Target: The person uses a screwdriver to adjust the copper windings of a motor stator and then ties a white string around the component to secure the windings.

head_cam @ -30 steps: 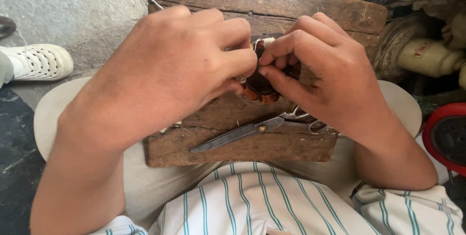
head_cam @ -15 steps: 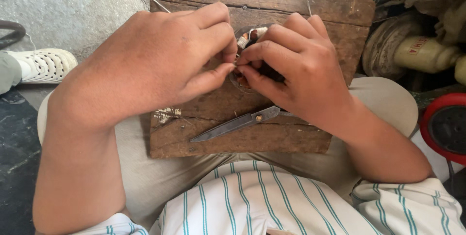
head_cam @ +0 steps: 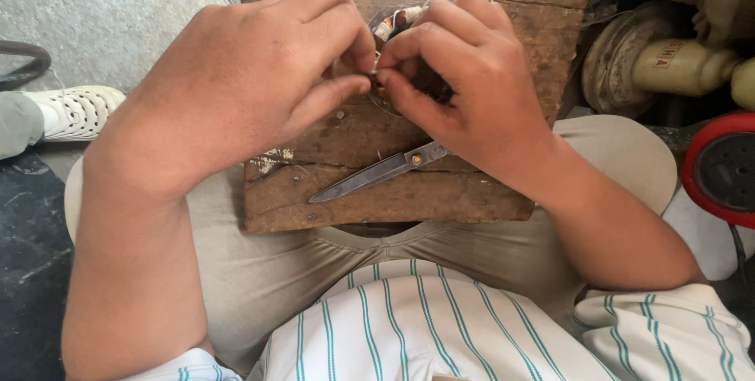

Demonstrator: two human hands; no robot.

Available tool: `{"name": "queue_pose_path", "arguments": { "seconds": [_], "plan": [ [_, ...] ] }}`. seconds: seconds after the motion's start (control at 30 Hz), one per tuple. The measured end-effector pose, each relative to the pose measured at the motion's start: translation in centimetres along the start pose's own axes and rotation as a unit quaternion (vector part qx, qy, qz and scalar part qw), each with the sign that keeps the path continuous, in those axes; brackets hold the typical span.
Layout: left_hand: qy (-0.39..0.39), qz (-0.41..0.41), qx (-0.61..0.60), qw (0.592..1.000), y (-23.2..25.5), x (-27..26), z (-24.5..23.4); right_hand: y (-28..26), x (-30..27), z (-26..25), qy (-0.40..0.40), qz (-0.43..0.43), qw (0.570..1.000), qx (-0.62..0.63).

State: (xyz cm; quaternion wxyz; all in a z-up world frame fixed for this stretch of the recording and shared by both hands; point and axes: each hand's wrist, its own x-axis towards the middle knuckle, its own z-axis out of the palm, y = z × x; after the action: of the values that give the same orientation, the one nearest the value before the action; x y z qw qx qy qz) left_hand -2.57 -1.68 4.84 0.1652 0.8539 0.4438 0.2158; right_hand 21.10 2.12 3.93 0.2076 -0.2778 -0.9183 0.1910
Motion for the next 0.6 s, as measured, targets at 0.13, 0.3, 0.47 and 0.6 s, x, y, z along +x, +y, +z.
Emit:
{"name": "queue_pose_path", "arguments": {
  "seconds": [0.13,0.3,0.47,0.6],
  "plan": [
    [0.075,0.022,0.004,0.997,1.0,-0.1,0.8,-0.7,-0.6,-0.4,0.013,-0.013,1.000,0.013],
    [0.099,-0.034,0.020,0.994,1.8,-0.1,3.3,-1.6,-0.8,-1.1,-0.006,0.058,0.993,0.102],
    [0.160,-0.034,-0.140,0.977,1.3,0.0,2.6,-1.4,0.0,-1.6,0.022,0.071,0.992,0.098],
    [0.035,-0.175,-0.503,0.846,1.1,0.3,1.8,-1.0,0.0,-1.0,-0.009,-0.029,1.000,-0.009]
  ]
}}
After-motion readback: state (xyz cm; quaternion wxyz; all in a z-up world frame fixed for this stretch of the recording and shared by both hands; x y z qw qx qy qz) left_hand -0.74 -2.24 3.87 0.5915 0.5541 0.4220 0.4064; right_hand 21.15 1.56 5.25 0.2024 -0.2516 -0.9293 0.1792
